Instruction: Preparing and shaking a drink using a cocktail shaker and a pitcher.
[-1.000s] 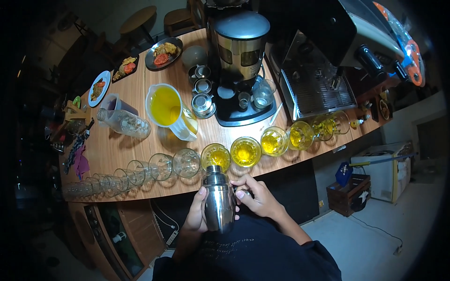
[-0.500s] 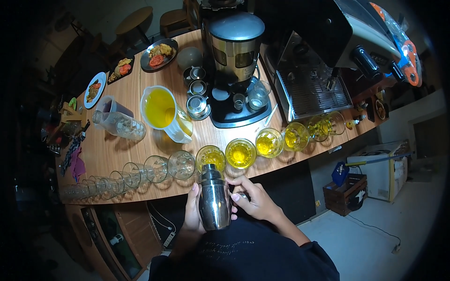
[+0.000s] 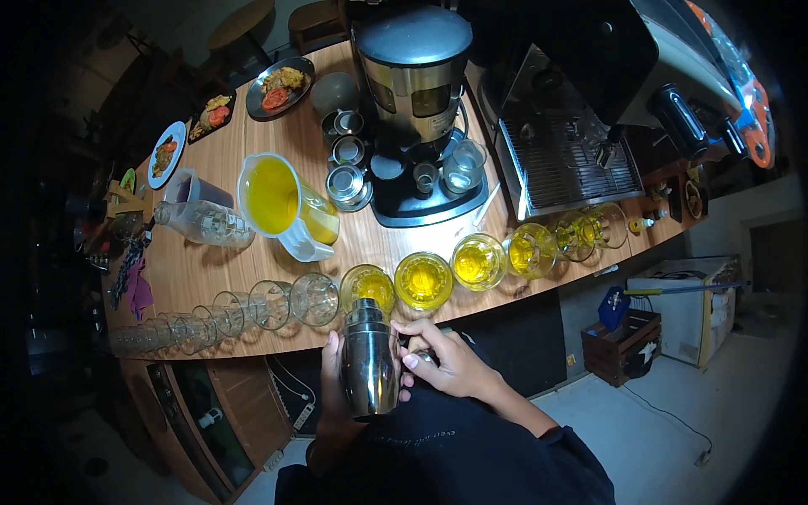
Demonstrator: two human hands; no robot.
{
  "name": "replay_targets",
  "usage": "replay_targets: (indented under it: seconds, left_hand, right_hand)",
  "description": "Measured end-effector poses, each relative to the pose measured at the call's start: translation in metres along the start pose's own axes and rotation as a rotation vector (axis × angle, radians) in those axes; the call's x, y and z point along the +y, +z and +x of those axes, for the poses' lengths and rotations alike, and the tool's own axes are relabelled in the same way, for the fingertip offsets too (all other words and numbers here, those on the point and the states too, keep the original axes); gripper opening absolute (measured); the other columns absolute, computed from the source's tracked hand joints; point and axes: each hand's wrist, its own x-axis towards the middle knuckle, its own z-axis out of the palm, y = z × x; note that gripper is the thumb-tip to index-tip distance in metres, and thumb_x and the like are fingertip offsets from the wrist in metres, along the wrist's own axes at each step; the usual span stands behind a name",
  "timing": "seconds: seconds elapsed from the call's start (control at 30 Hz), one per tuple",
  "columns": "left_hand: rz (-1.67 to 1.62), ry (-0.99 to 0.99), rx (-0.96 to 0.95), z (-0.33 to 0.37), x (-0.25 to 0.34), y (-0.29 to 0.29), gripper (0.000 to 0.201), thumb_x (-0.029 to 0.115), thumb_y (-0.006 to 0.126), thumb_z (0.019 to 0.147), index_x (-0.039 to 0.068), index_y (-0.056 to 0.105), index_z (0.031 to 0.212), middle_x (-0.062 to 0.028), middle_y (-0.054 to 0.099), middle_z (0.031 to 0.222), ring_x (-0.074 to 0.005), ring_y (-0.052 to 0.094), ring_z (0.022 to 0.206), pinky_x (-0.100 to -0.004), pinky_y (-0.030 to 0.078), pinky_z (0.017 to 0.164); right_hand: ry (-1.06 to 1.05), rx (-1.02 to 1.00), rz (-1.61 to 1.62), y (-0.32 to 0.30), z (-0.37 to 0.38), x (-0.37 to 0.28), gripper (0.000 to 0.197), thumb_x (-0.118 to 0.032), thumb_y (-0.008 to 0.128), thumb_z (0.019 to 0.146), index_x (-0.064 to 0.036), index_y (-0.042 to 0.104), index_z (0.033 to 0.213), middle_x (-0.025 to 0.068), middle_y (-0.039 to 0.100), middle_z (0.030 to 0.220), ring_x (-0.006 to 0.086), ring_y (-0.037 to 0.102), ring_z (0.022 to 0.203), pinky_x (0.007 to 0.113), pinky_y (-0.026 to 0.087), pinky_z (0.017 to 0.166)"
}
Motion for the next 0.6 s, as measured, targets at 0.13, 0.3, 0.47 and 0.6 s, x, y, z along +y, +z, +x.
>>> replay_targets:
  seconds: [0.13, 0.3, 0.47, 0.6]
  left_hand:
    - [-0.020, 0.018, 0.103, 0.002, -0.002, 0.004, 0.090, 0.078, 0.030, 0.096, 0.000, 0.050, 0.136, -0.0218, 0.067, 0.108, -0.0348, 0.071, 0.081, -0.0471, 0.063, 0.063]
    - [0.149, 0.063, 0.023, -0.003, -0.008, -0.015, 0.091, 0.077, 0.040, 0.094, -0.002, 0.048, 0.139, -0.0213, 0.065, 0.115, -0.0362, 0.071, 0.088, -0.0478, 0.062, 0.071]
    - [0.253, 0.440, 0.050, -0.004, -0.035, -0.072, 0.091, 0.044, 0.082, 0.080, 0.002, 0.038, 0.147, -0.0198, 0.058, 0.130, -0.0309, 0.065, 0.112, -0.0436, 0.057, 0.090]
    - [0.453, 0.626, -0.004, 0.001, -0.034, -0.057, 0.096, 0.040, 0.088, 0.074, 0.003, 0.036, 0.147, -0.0205, 0.057, 0.129, -0.0326, 0.065, 0.112, -0.0442, 0.057, 0.091]
  right_hand:
    - [0.032, -0.038, 0.073, -0.006, 0.003, 0.005, 0.045, -0.011, 0.061, 0.101, -0.0030, 0.047, 0.143, 0.0071, 0.065, 0.080, 0.0150, 0.062, 0.070, 0.030, 0.049, 0.071]
    - [-0.050, -0.088, -0.076, -0.015, 0.003, 0.022, 0.045, -0.014, 0.066, 0.097, -0.0064, 0.055, 0.140, 0.0100, 0.067, 0.080, 0.0193, 0.064, 0.064, 0.032, 0.049, 0.064]
    - [-0.169, -0.141, -0.318, -0.024, 0.009, 0.027, 0.048, -0.021, 0.071, 0.092, -0.0097, 0.060, 0.136, 0.0151, 0.069, 0.085, 0.0308, 0.067, 0.067, 0.037, 0.052, 0.063]
    - [0.063, -0.294, -0.165, -0.022, 0.012, 0.022, 0.051, -0.017, 0.075, 0.091, -0.0116, 0.058, 0.139, 0.0117, 0.070, 0.099, 0.0246, 0.069, 0.078, 0.036, 0.054, 0.071]
